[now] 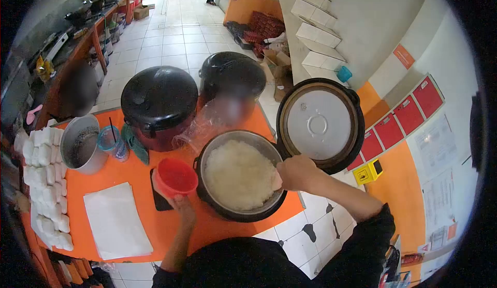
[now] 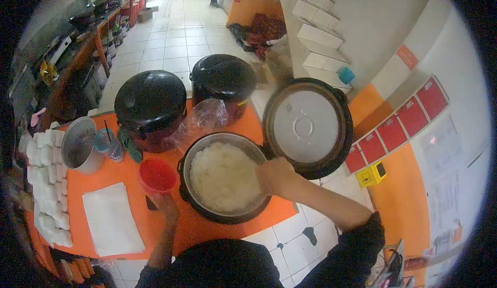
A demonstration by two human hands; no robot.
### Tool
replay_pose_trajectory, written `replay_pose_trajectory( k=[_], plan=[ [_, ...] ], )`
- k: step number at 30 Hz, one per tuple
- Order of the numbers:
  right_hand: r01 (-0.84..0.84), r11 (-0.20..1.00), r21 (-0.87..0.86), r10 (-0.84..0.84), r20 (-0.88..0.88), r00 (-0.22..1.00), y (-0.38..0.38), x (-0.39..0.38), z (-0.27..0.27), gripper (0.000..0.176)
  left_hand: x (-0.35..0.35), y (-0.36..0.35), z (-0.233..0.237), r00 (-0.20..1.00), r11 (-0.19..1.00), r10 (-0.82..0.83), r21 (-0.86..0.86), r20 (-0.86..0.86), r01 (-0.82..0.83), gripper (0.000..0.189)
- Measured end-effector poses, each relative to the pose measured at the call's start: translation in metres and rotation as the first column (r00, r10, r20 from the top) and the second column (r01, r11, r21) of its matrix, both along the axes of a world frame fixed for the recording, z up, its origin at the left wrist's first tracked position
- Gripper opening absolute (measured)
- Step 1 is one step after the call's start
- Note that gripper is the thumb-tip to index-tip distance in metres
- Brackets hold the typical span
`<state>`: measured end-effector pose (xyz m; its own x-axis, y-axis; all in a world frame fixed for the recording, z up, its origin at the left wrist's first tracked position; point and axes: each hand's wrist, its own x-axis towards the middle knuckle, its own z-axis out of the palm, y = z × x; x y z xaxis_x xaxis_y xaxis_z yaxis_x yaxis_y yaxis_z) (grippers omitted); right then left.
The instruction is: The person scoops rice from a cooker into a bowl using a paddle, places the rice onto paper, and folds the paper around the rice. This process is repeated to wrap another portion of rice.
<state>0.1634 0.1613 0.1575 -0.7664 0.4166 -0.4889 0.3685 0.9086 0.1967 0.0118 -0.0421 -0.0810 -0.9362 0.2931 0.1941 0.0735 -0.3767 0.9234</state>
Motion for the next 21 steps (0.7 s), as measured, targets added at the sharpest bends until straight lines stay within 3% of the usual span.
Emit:
replay_pose_trajectory(
  k=[3,6,8,9,11,18,21],
  plan=[
    [0.094,0.995,-0.029,-0.094,-0.011,0.995,0.011,0.004,-0.005,0.025,0.013,0.034,0.004,0.994,0.997,0.072,0.028,0.088,-0.074,0.067],
    [0.18,0.98,-0.084,-0.184,-0.049,0.982,0.024,0.013,-0.018,0.024,-0.002,0.025,-0.12,0.994,0.994,0.092,0.052,0.067,-0.095,0.067],
    [0.268,0.95,-0.159,-0.285,-0.094,0.954,0.027,0.009,-0.019,0.024,0.004,0.028,-0.017,0.999,0.999,0.02,-0.05,0.031,-0.018,0.067],
    [0.267,0.957,-0.115,-0.276,-0.071,0.959,0.027,0.005,-0.021,0.025,0.007,0.03,0.037,1.0,0.995,-0.017,-0.102,0.013,0.018,0.067],
    [0.268,0.963,-0.038,-0.269,-0.013,0.963,0.012,0.0,-0.035,0.026,0.012,0.037,0.064,1.0,0.992,0.006,-0.124,0.005,-0.005,0.066],
    [-0.035,0.999,0.034,0.042,-0.257,0.965,-0.065,0.015,-0.069,0.009,0.008,0.038,0.04,0.998,0.997,0.05,-0.051,-0.027,-0.051,0.064],
    [-0.067,0.997,0.033,0.074,-0.419,0.905,-0.09,0.009,-0.067,0.006,0.006,0.041,0.047,0.992,0.993,0.118,-0.024,-0.044,-0.119,0.071]
  ],
)
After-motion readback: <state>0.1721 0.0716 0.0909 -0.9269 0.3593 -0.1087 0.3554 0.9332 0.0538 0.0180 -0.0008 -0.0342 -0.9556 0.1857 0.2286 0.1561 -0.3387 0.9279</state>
